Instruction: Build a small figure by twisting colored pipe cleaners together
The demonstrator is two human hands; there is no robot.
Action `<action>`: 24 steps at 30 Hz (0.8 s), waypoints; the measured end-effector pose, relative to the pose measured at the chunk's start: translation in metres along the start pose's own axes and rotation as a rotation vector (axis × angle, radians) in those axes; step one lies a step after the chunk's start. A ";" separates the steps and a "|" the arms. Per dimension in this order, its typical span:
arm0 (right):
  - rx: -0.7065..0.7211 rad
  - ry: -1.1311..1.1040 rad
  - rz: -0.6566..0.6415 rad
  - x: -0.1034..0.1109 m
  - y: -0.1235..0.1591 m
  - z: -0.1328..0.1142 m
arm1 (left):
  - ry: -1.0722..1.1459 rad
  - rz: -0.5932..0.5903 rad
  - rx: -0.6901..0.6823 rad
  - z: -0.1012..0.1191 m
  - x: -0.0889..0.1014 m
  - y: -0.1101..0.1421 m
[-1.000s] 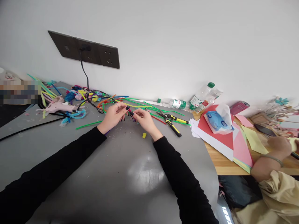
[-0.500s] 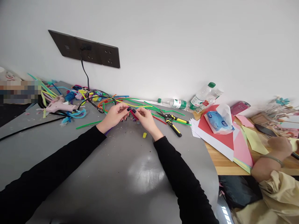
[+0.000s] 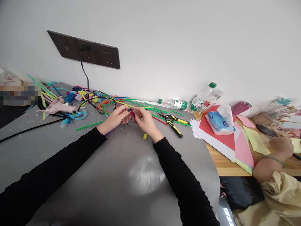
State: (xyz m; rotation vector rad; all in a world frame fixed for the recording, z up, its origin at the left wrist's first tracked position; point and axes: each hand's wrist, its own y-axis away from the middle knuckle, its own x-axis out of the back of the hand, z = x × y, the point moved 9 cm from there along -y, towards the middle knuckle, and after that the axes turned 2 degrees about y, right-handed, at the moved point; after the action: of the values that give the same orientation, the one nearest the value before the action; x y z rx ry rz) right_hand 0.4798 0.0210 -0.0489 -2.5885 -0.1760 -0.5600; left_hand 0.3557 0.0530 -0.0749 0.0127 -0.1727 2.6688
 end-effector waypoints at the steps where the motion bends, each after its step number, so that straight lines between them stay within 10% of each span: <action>1: 0.003 -0.001 0.003 0.000 0.000 0.000 | 0.002 0.024 -0.013 0.000 0.002 0.000; 24: -0.117 -0.301 0.067 0.007 -0.003 0.009 | 0.123 0.092 -0.060 0.005 0.015 -0.004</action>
State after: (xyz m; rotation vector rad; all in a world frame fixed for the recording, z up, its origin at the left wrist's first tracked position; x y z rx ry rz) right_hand 0.4882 0.0281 -0.0515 -2.7704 -0.1580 -0.1583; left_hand 0.3437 0.0630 -0.0686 -0.1825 -0.2186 2.7442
